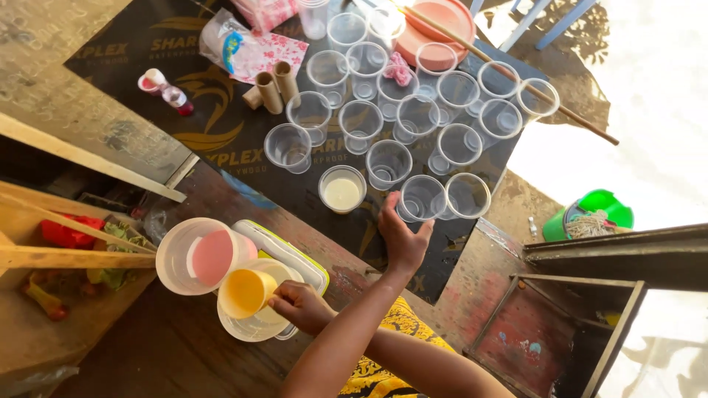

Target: The person is unbagging and arranging a large number of clear plastic serving cups into a grid on a table.

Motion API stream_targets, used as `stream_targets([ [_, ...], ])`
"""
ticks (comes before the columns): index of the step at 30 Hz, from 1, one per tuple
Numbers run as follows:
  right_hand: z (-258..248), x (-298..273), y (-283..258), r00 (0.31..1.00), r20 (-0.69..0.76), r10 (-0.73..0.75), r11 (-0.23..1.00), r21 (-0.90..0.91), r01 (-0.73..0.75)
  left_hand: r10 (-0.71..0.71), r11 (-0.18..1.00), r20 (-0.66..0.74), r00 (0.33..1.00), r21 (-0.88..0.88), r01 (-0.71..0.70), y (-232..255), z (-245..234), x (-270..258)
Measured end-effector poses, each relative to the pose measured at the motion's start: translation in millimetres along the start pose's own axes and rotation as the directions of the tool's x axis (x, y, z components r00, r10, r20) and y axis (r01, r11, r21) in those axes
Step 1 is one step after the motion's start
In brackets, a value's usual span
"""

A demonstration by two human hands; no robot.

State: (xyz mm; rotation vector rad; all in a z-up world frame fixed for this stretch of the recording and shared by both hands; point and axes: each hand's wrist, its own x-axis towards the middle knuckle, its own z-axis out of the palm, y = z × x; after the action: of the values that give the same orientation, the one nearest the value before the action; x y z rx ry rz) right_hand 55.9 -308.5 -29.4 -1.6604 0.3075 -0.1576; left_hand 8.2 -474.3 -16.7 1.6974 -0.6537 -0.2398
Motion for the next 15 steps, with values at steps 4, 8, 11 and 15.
stream_targets([
  [4,-11,0,6,0.999,0.022,0.027,0.999,-0.020,-0.026,0.009,1.000,0.029,1.000,-0.017,-0.009,-3,0,0],
  [8,-14,-1,16,1.000,0.028,-0.010,0.998,-0.064,0.012,-0.015,0.995,0.063,0.998,-0.097,0.021,24,-27,-7],
  [11,-13,-3,25,0.991,0.020,0.130,0.972,-0.200,-0.123,-0.130,0.980,0.052,0.990,-0.146,0.136,66,-61,-32],
  [15,-1,9,34,0.968,0.002,0.252,0.959,-0.132,-0.250,-0.151,0.969,-0.077,0.985,-0.206,0.133,103,-111,-59],
])
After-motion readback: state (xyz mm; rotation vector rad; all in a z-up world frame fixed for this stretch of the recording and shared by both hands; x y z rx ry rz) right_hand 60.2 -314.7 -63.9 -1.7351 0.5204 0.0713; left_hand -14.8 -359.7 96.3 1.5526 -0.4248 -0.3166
